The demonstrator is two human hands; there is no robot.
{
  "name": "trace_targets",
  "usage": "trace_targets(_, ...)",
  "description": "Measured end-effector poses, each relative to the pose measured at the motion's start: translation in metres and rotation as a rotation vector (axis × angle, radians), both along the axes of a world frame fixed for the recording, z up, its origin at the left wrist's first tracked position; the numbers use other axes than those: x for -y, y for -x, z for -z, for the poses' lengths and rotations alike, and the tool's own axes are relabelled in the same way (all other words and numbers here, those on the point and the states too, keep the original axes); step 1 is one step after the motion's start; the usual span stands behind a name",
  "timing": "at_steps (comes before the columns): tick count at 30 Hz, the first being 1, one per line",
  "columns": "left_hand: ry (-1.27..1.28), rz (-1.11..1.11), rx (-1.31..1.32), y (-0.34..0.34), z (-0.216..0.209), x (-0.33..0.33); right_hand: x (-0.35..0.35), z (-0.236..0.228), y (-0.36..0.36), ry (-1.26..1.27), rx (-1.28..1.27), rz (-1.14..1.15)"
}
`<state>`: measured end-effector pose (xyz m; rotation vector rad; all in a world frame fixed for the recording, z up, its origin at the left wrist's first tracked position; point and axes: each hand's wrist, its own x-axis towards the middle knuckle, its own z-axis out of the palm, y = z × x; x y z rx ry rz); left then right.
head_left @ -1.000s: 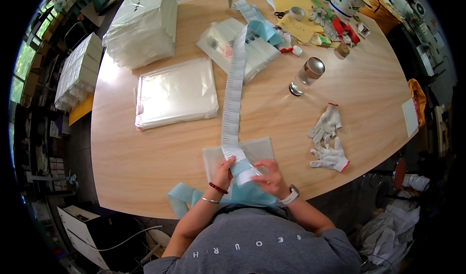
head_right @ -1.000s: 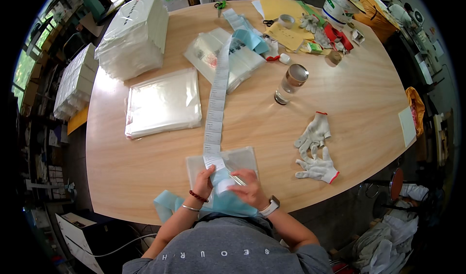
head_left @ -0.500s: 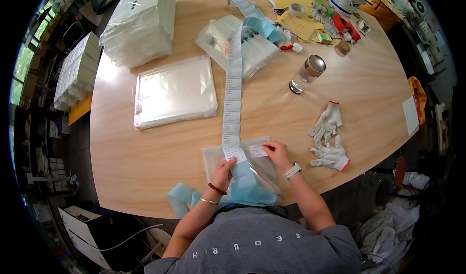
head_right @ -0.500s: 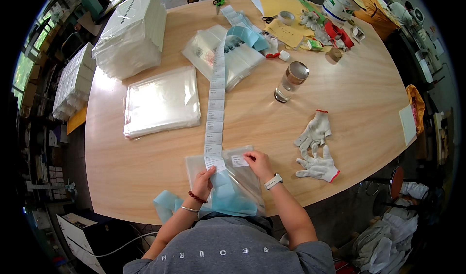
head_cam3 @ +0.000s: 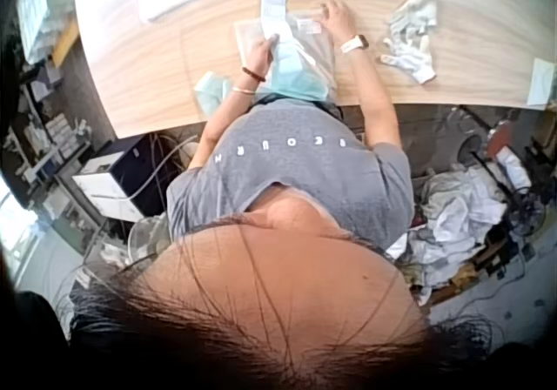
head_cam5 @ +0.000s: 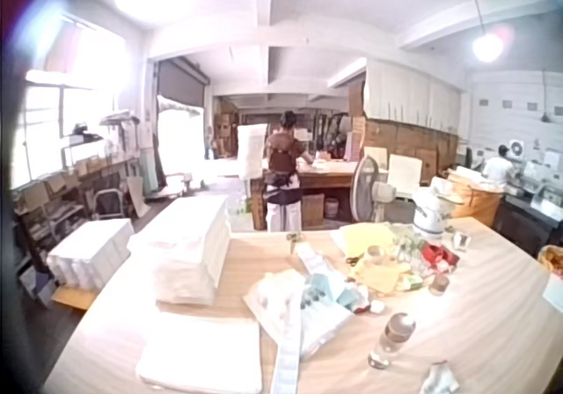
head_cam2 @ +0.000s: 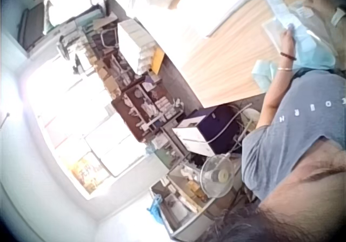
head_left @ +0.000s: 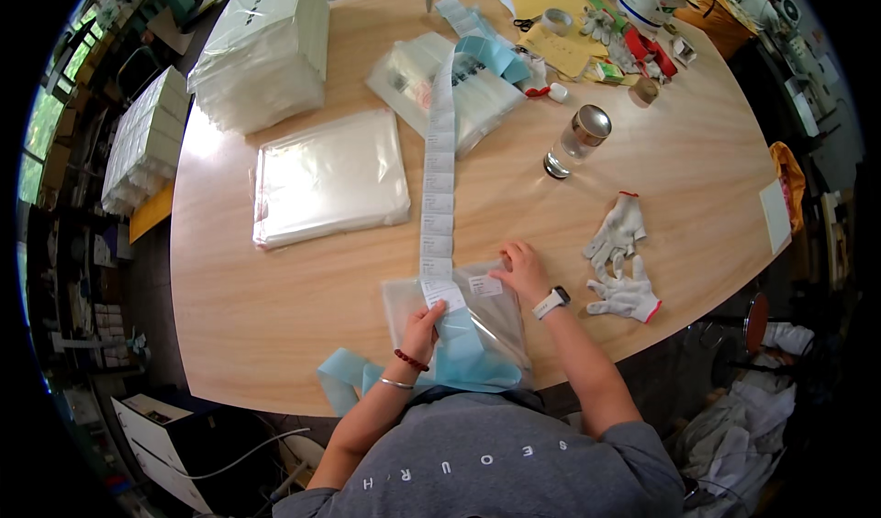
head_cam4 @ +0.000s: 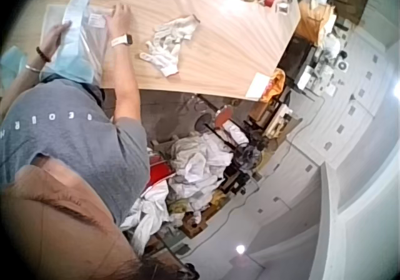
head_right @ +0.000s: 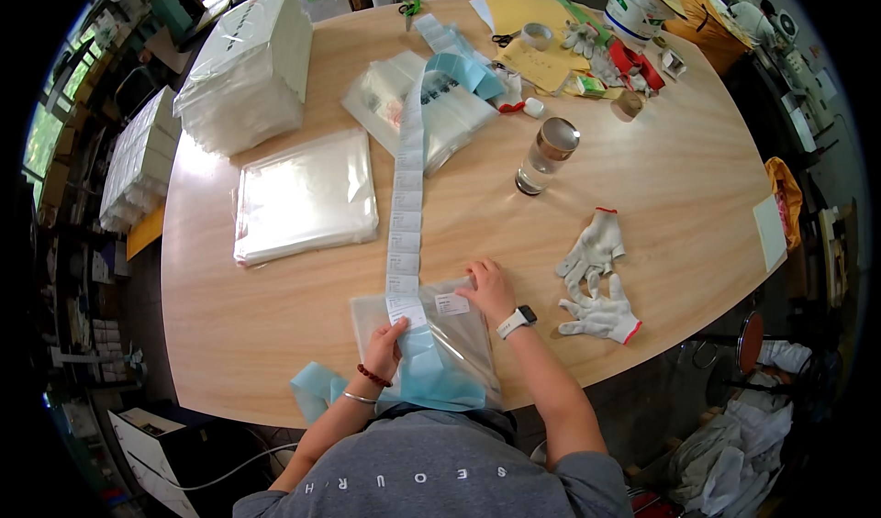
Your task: The person applies labels from a continuous roll onto small transparent plastic bags containing light blue items. They peel each label, place it on a bag, and smooth it down, repeating the process for multiple bags.
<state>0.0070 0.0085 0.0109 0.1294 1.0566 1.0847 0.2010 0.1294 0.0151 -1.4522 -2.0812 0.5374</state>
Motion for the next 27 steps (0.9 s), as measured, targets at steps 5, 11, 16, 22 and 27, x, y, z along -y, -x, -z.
trace_targets(5, 0.022, 0.032, -0.064, 0.000, -0.014, -0.002, -0.008, -0.006, -0.013, 0.315, 0.017, -0.194)
trace_targets(11, 0.014, 0.028, -0.065, 0.002, 0.008, 0.002, 0.007, -0.026, -0.001, -0.354, 0.062, -0.221)
trace_targets(16, -0.056, 0.005, -0.008, 0.002, -0.001, 0.000, 0.032, -0.020, 0.000, 0.280, -0.439, -0.128)
trace_targets(22, -0.180, 0.023, 0.203, 0.011, -0.052, -0.018, 0.068, -0.020, 0.016, 0.631, -0.459, -0.457)
trace_targets(27, 0.024, 0.199, 0.112, 0.008, -0.016, -0.026, 0.085, -0.038, 0.006, 0.841, -0.325, -0.422)
